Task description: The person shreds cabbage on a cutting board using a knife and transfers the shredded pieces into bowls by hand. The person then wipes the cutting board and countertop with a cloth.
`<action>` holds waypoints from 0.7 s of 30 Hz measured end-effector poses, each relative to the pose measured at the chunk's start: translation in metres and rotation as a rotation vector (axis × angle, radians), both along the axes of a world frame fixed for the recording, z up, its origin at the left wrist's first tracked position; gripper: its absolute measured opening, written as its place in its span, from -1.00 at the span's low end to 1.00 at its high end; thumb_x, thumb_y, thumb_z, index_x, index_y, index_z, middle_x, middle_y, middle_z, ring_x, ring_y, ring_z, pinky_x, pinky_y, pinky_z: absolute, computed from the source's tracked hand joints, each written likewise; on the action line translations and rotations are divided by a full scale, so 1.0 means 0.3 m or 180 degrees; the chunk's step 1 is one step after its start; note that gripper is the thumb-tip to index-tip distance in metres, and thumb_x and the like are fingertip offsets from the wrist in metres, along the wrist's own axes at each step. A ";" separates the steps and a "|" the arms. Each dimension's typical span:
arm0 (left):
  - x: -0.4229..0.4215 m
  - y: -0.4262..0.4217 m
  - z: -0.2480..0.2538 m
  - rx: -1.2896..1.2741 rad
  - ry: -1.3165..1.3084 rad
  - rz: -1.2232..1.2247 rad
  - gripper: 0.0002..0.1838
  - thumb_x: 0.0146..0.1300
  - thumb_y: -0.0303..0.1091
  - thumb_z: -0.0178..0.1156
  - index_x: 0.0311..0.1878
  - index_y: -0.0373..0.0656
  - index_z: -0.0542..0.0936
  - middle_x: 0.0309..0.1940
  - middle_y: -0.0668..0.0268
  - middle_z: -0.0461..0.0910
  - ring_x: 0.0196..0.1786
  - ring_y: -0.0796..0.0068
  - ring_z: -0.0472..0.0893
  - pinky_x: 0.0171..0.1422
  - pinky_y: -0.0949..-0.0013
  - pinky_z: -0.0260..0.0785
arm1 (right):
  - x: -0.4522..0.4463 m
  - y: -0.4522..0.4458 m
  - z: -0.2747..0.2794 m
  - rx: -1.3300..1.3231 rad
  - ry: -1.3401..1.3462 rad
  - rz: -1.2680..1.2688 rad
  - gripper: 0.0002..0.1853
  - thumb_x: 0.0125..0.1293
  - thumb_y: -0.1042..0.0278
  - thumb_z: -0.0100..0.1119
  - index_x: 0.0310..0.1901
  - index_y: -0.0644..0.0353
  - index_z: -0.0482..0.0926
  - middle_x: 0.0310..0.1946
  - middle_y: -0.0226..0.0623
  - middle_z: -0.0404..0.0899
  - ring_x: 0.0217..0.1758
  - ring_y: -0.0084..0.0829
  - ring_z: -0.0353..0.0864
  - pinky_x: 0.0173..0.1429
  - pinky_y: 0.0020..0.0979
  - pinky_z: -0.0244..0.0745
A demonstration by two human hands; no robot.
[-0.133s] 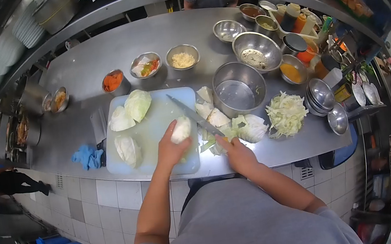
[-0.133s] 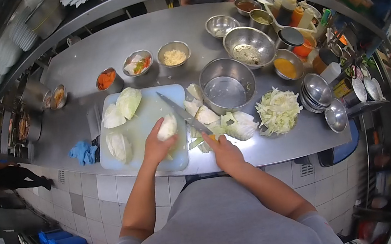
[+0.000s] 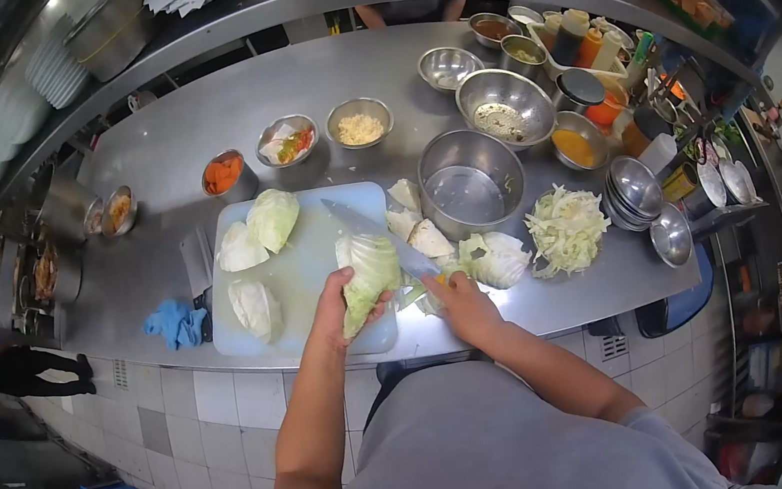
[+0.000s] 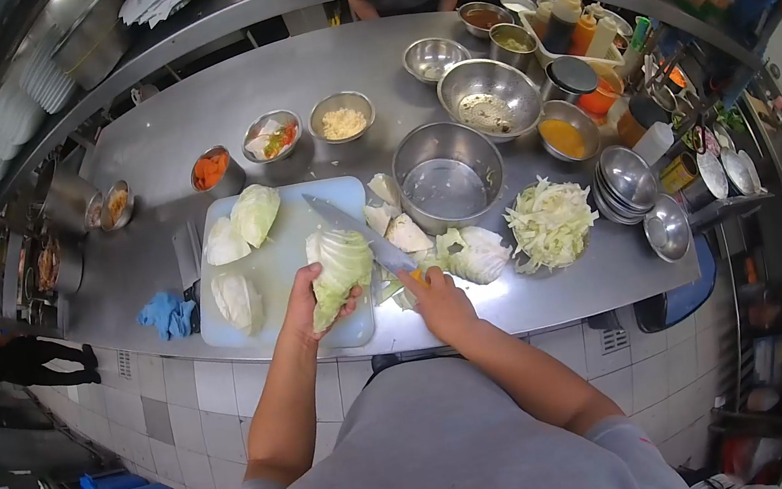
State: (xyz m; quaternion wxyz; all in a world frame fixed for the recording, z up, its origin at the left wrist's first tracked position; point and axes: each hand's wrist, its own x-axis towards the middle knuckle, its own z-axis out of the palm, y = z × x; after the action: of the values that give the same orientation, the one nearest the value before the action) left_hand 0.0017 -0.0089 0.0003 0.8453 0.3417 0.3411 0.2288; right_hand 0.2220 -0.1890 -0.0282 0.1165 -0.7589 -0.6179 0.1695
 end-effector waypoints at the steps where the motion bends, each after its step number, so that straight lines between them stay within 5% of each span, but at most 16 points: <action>1: -0.015 0.005 -0.012 -0.0793 -0.0675 -0.0174 -0.18 0.37 0.15 0.26 0.54 -0.23 0.48 0.17 -0.01 0.73 -0.07 0.10 0.79 -0.12 0.13 0.69 | -0.002 0.001 -0.024 0.0411 -0.0075 0.0089 -0.10 0.45 0.24 0.44 0.75 -0.16 0.21 0.17 0.03 0.45 0.19 0.02 0.68 0.22 -0.05 0.71; 5: -0.029 -0.038 -0.001 -0.0818 -0.1012 -0.0355 -0.18 0.38 0.17 0.22 0.52 -0.25 0.49 0.18 -0.03 0.72 -0.06 0.10 0.80 -0.13 0.16 0.70 | -0.018 0.061 0.073 0.0979 0.0802 -0.0157 -0.17 0.46 0.15 0.48 0.67 0.09 0.31 0.32 0.03 0.47 0.26 0.00 0.66 0.27 -0.12 0.69; 7: -0.025 -0.053 -0.020 -0.0965 -0.1293 -0.0727 -0.16 0.34 0.11 0.30 0.55 -0.24 0.45 0.21 -0.01 0.71 -0.02 0.11 0.80 -0.12 0.20 0.71 | -0.020 0.090 0.208 0.0848 0.3040 -0.0771 -0.15 0.40 0.07 0.57 0.59 0.26 0.40 0.33 0.06 0.59 0.30 -0.09 0.70 0.27 -0.22 0.66; 11: 0.000 -0.090 0.011 -0.0338 -0.1071 -0.0916 -0.13 0.37 0.11 0.40 0.60 -0.18 0.40 0.24 0.03 0.70 0.01 0.08 0.81 -0.10 0.17 0.72 | -0.007 0.110 0.319 0.0660 0.2823 -0.0512 -0.23 0.31 0.08 0.66 0.42 0.29 0.55 0.14 -0.02 0.76 0.16 -0.20 0.78 0.22 -0.26 0.66; 14: 0.017 -0.107 0.009 0.0362 -0.0644 -0.0446 -0.08 0.35 0.29 0.44 0.60 -0.05 0.41 0.28 0.10 0.67 0.01 0.15 0.76 -0.06 0.18 0.69 | -0.027 0.104 0.400 0.0979 0.2222 -0.1066 -0.34 0.24 0.09 0.72 0.22 0.30 0.62 -0.03 -0.14 0.82 0.02 -0.22 0.83 0.20 -0.24 0.66; 17: 0.016 -0.091 -0.100 -0.0101 -0.0987 -0.0041 -0.07 0.37 0.39 0.40 0.60 0.00 0.41 0.32 0.17 0.64 0.14 0.15 0.70 -0.04 0.16 0.64 | -0.049 0.091 0.399 0.1026 0.2070 -0.0872 -0.49 0.34 0.28 0.66 0.15 0.30 0.56 0.05 -0.23 0.78 0.03 -0.43 0.79 0.17 -0.41 0.64; 19: 0.003 -0.083 -0.141 -0.1252 -0.1895 -0.0063 -0.14 0.41 0.38 0.34 0.56 0.01 0.45 0.29 0.18 0.65 0.18 0.12 0.65 -0.03 0.20 0.59 | -0.052 0.090 0.318 0.1455 0.2824 -0.0416 -0.54 0.42 0.30 0.58 0.19 0.29 0.55 -0.05 -0.25 0.80 -0.06 -0.41 0.84 -0.01 -0.38 0.68; 21: -0.009 -0.086 -0.055 -0.1363 -0.1938 0.0052 -0.17 0.41 0.37 0.29 0.54 0.02 0.46 0.28 0.18 0.65 0.15 0.10 0.64 -0.04 0.18 0.57 | -0.081 0.071 0.358 0.1710 0.3640 -0.0631 -0.60 0.48 0.36 0.50 0.21 0.27 0.55 -0.01 -0.26 0.79 -0.09 -0.44 0.81 -0.02 -0.42 0.68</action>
State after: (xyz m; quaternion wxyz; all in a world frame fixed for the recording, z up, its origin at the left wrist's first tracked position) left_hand -0.0011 -0.0348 -0.0162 0.9585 0.0707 0.1170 0.2502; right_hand 0.1979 -0.1678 0.0791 0.6291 -0.5465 -0.4060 0.3753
